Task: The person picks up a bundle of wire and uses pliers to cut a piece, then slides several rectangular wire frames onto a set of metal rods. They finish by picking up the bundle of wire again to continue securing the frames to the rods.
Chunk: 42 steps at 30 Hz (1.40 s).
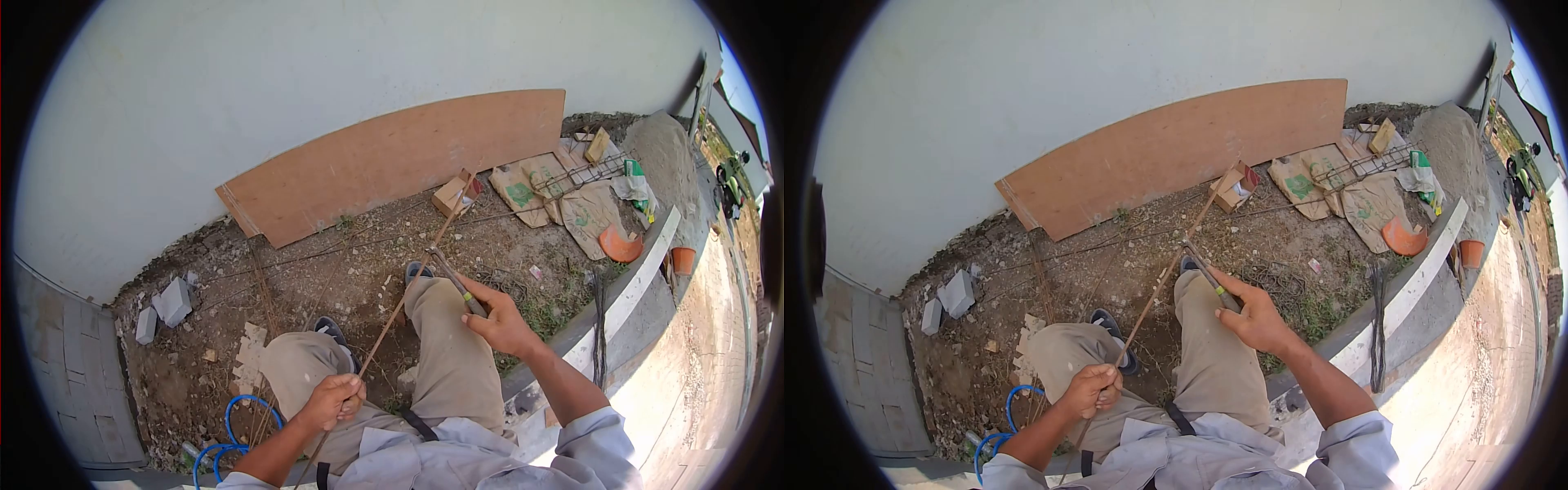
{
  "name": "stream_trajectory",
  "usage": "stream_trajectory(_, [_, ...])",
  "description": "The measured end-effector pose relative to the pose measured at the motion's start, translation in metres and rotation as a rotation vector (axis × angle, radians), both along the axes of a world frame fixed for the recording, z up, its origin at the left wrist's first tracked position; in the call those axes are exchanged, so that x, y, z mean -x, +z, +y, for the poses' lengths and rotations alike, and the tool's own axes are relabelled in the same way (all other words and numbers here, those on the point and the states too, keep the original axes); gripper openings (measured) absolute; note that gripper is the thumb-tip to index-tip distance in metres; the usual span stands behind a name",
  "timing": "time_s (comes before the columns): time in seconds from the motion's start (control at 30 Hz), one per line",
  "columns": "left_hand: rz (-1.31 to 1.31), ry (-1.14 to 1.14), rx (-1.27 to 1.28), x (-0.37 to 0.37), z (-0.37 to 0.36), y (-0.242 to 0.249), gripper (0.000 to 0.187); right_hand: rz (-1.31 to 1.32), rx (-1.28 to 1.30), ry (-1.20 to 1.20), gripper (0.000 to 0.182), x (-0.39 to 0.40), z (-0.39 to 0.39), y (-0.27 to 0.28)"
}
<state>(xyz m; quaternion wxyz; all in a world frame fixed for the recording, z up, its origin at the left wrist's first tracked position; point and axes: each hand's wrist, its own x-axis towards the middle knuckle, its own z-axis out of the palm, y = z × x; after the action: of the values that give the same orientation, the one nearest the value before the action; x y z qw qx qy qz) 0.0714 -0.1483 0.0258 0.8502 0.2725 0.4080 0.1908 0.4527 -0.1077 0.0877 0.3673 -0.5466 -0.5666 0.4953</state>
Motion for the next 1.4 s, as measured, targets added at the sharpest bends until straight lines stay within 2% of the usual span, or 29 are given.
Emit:
stream_trajectory(0.2, [-0.017,0.015,-0.004,0.006,0.005,-0.013,0.037,-0.044,0.018,0.002,0.071,0.015,0.011,-0.017])
stream_trajectory(0.3, [0.012,0.029,-0.015,0.009,0.005,-0.018,0.038,0.024,0.051,-0.021,0.070,0.021,0.016,-0.029])
stream_trajectory(0.67, [-0.028,0.042,0.005,0.020,0.008,-0.032,0.041,-0.150,0.032,-0.072,0.071,0.051,0.024,-0.028])
stream_trajectory(0.9, [-0.019,0.036,0.008,0.024,0.007,-0.034,0.041,-0.116,0.025,-0.087,0.070,0.057,0.027,-0.030])
stream_trajectory(1.03, [0.028,0.055,-0.113,0.020,-0.001,-0.027,0.039,-0.192,0.140,0.023,0.070,0.046,0.041,-0.001])
stream_trajectory(1.1, [0.059,0.061,-0.095,0.018,-0.002,-0.026,0.040,-0.247,0.219,0.071,0.070,0.038,0.045,0.011])
stream_trajectory(1.23, [0.020,0.035,0.052,0.022,0.000,-0.020,0.040,-0.149,0.185,0.173,0.075,0.020,0.052,0.007])
stream_trajectory(1.3, [0.044,0.030,0.031,0.021,0.000,-0.016,0.040,-0.187,0.106,0.199,0.077,0.015,0.051,0.011])
stream_trajectory(1.4, [0.056,0.026,0.008,0.018,0.000,-0.014,0.040,-0.171,0.133,0.178,0.077,0.010,0.048,0.010])
